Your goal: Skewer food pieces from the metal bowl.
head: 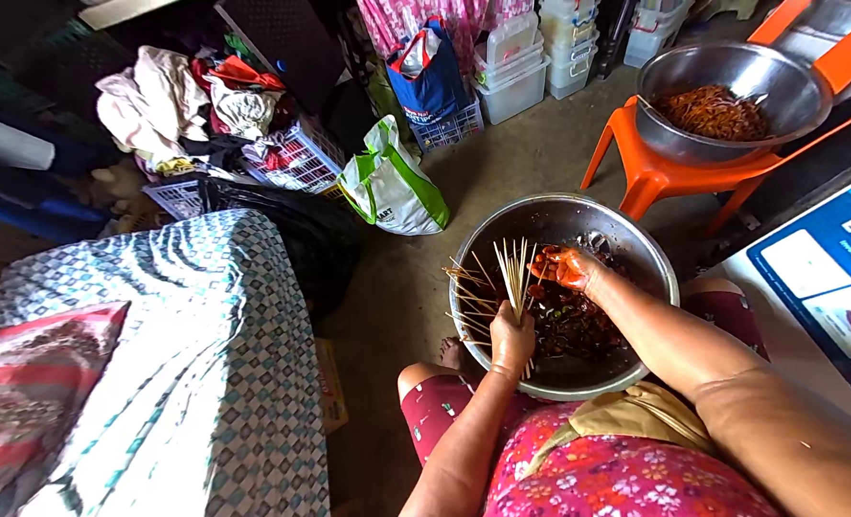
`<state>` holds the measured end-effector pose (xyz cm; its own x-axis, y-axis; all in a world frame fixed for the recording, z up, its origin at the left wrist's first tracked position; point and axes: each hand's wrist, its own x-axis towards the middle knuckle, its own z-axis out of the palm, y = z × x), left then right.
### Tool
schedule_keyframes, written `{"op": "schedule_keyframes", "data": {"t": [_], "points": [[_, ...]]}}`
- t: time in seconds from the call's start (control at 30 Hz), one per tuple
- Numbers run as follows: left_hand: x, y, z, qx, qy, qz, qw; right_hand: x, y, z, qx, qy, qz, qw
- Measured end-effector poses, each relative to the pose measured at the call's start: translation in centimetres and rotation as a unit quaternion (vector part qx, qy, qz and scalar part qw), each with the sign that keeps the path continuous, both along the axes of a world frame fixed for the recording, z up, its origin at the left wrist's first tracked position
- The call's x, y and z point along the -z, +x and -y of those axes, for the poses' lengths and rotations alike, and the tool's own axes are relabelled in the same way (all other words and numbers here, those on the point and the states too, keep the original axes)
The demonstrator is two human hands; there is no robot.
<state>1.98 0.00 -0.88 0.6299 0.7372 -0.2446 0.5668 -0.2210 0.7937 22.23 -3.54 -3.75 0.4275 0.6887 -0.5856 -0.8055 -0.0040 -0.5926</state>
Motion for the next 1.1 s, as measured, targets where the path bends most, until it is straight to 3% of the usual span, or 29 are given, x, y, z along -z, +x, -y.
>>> {"op": "schedule_keyframes", "data": {"t": [0.53, 0.9, 1.1], "points": [[0.1, -0.1, 0.2, 0.004, -0.002, 0.015, 1.0, -0.4, -0.6, -0.6, 0.035, -0.004, 0.009, 0.999], [-0.3, 0.3, 0.3, -0.016, -0.004, -0.018, 1.0, -0.9, -3.3, -1.4, 0.034, 0.006, 0.077, 0.996], [-0.2, 0.1, 0.4, -0.012, 0.012, -0.002, 1.0, -0.6, -2.1, -1.1, 0.025, 0.003, 0.078, 0.997]]}}
